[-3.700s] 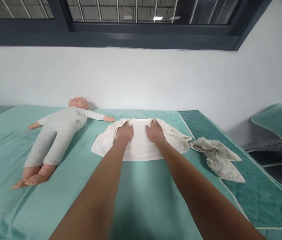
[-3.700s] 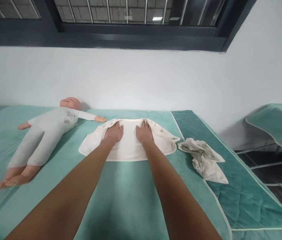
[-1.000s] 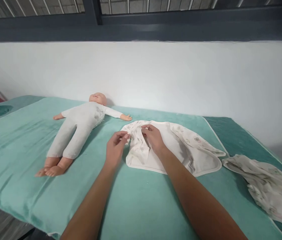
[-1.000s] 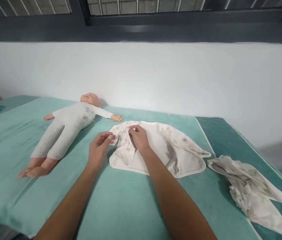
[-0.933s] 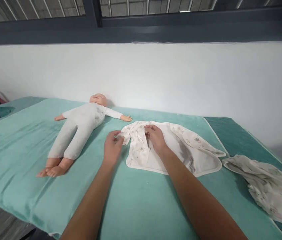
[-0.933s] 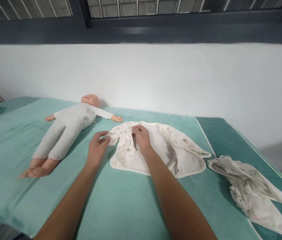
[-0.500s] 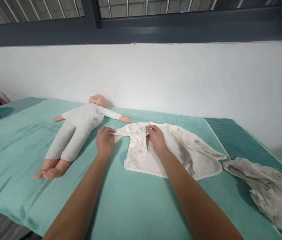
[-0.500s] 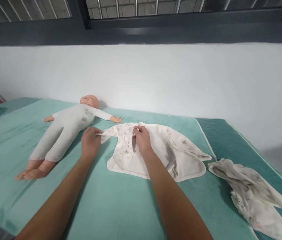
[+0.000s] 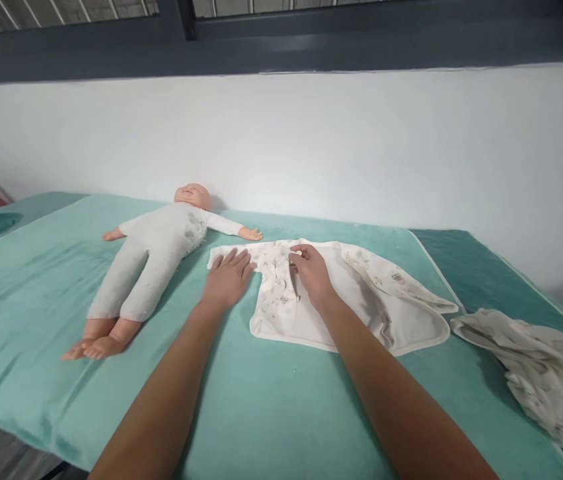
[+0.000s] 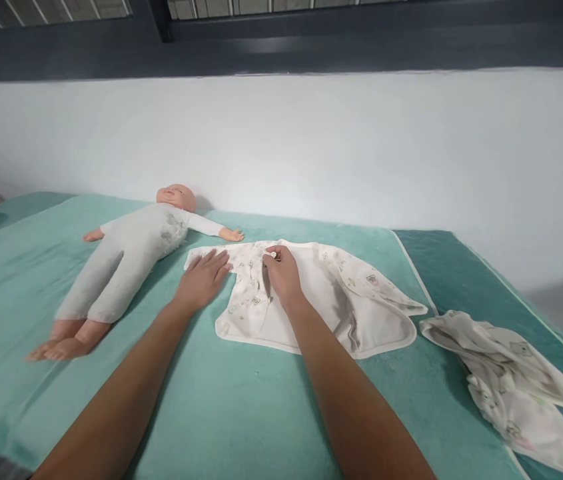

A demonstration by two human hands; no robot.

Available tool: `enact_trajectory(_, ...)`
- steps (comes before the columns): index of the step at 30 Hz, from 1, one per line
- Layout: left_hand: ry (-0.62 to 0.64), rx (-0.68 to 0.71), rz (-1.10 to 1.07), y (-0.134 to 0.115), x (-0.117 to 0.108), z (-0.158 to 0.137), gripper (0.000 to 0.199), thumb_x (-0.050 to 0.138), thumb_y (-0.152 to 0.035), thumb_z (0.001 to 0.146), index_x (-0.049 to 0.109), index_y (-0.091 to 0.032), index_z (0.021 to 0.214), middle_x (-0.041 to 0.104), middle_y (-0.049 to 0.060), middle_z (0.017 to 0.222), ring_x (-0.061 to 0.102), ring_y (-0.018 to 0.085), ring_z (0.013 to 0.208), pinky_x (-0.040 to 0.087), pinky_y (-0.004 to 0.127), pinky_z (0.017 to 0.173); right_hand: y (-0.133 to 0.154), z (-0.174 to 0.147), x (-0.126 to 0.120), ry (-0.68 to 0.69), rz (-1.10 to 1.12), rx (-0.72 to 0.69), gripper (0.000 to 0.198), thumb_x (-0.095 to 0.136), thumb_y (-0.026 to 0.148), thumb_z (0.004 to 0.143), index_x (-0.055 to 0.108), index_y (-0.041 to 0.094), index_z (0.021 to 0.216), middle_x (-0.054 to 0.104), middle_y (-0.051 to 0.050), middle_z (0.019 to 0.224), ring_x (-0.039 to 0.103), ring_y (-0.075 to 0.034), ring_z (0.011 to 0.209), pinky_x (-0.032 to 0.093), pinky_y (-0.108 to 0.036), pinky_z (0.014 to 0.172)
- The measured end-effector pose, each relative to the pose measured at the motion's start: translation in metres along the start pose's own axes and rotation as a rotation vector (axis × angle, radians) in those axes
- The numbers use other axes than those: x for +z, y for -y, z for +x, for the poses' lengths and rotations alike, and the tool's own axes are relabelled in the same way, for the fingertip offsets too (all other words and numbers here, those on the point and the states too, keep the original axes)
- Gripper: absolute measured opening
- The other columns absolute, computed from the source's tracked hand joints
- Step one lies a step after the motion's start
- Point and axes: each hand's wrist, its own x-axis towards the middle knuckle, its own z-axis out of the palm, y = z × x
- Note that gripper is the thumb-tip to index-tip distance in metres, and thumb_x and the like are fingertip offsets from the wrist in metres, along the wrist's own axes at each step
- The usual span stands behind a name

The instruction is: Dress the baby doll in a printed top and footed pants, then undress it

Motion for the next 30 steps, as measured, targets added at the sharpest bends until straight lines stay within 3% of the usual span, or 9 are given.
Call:
enact_trajectory(3, 0.029, -0.163, 0.055, -0.004, 0.001, -0.004, 0.049, 0.031, -0.041, 0.100, 0.057, -0.016, 0.134, 0.048, 0.010, 0.150, 0.036, 0.030, 0.144, 0.023, 0.054, 0.119, 0.000, 0.002, -0.004, 0.020, -0.022, 0.029, 0.025, 0.061, 0.028, 0.069, 0.061, 0.022, 0.093, 0.054, 0.005, 0.072, 0.059, -0.013, 0.064, 0.041, -0.025, 0.058)
enact_trajectory(6, -0.055, -0.179, -0.034, -0.009, -0.006, -0.008, 0.046, 0.031, -0.040, 0.100, 0.063, -0.016, 0.125, 0.055, 0.011, 0.144, 0.041, 0.030, 0.141, 0.027, 0.052, 0.117, 0.002, 0.003, -0.008, 0.033, -0.038, 0.052, 0.022, 0.062, 0.027, 0.068, 0.062, 0.022, 0.089, 0.054, 0.005, 0.070, 0.059, -0.013, 0.062, 0.039, -0.025, 0.056)
enact_trajectory(9, -0.060, -0.085, -0.344, -0.024, -0.016, -0.015, 0.043, 0.034, -0.043, 0.100, 0.068, -0.021, 0.114, 0.067, 0.007, 0.129, 0.056, 0.024, 0.126, 0.041, 0.042, 0.108, 0.006, 0.003, -0.013, 0.042, -0.049, 0.078, 0.014, 0.062, 0.028, 0.067, 0.063, 0.022, 0.080, 0.057, 0.003, 0.071, 0.059, -0.013, 0.059, 0.039, -0.026, 0.055)
enact_trajectory(12, 0.036, 0.071, -0.591, -0.045, -0.026, -0.029, 0.038, 0.039, -0.045, 0.099, 0.069, -0.023, 0.106, 0.071, 0.004, 0.116, 0.063, 0.020, 0.111, 0.046, 0.035, 0.099, 0.009, 0.005, -0.017, 0.047, -0.036, 0.103, 0.010, 0.064, 0.027, 0.064, 0.064, 0.021, 0.072, 0.057, 0.003, 0.068, 0.054, -0.013, 0.053, 0.037, -0.027, 0.052)
enact_trajectory(15, 0.101, 0.202, -0.638, -0.063, -0.031, -0.050, 0.028, 0.049, -0.043, 0.096, 0.068, -0.023, 0.101, 0.071, 0.003, 0.107, 0.062, 0.018, 0.104, 0.046, 0.033, 0.094, 0.011, 0.008, -0.020, 0.048, 0.041, 0.119, 0.013, 0.066, 0.028, 0.063, 0.065, 0.021, 0.073, 0.054, 0.004, 0.061, 0.048, -0.011, 0.051, 0.037, -0.027, 0.052)
enact_trajectory(19, 0.101, 0.271, -0.486, -0.072, -0.031, -0.073, 0.029, 0.069, -0.041, 0.084, 0.065, -0.023, 0.107, 0.067, 0.003, 0.107, 0.059, 0.021, 0.100, 0.044, 0.037, 0.090, 0.012, 0.009, -0.021, 0.064, 0.187, 0.119, 0.019, 0.067, 0.033, 0.064, 0.065, 0.022, 0.078, 0.059, 0.002, 0.069, 0.051, -0.012, 0.060, 0.041, -0.027, 0.056)
enact_trajectory(22, 0.022, 0.178, -0.484, -0.070, -0.031, -0.080, 0.007, 0.060, -0.025, 0.089, 0.064, -0.021, 0.093, 0.065, 0.001, 0.094, 0.058, 0.018, 0.091, 0.043, 0.034, 0.083, 0.012, 0.008, -0.020, 0.100, 0.298, 0.125, 0.022, 0.072, 0.035, 0.064, 0.067, 0.021, 0.080, 0.062, 0.001, 0.074, 0.055, -0.014, 0.066, 0.044, -0.027, 0.060)
enact_trajectory(27, -0.109, -0.154, -0.700, -0.062, -0.035, -0.078, 0.013, 0.055, -0.027, 0.092, 0.058, -0.021, 0.080, 0.060, -0.002, 0.077, 0.055, 0.013, 0.073, 0.045, 0.028, 0.070, 0.012, 0.007, -0.014, 0.222, 0.550, 0.175, 0.023, 0.079, 0.032, 0.066, 0.067, 0.020, 0.081, 0.067, -0.001, 0.085, 0.057, -0.015, 0.074, 0.049, -0.028, 0.067)
enact_trajectory(30, -0.193, -0.068, -0.695, -0.061, -0.034, -0.079, 0.010, 0.057, -0.031, 0.092, 0.060, -0.022, 0.090, 0.064, 0.002, 0.093, 0.059, 0.016, 0.089, 0.048, 0.032, 0.082, 0.013, 0.005, -0.010, 0.288, 0.626, 0.177, 0.019, 0.078, 0.030, 0.071, 0.066, 0.020, 0.081, 0.065, 0.000, 0.083, 0.058, -0.013, 0.075, 0.050, -0.025, 0.066)
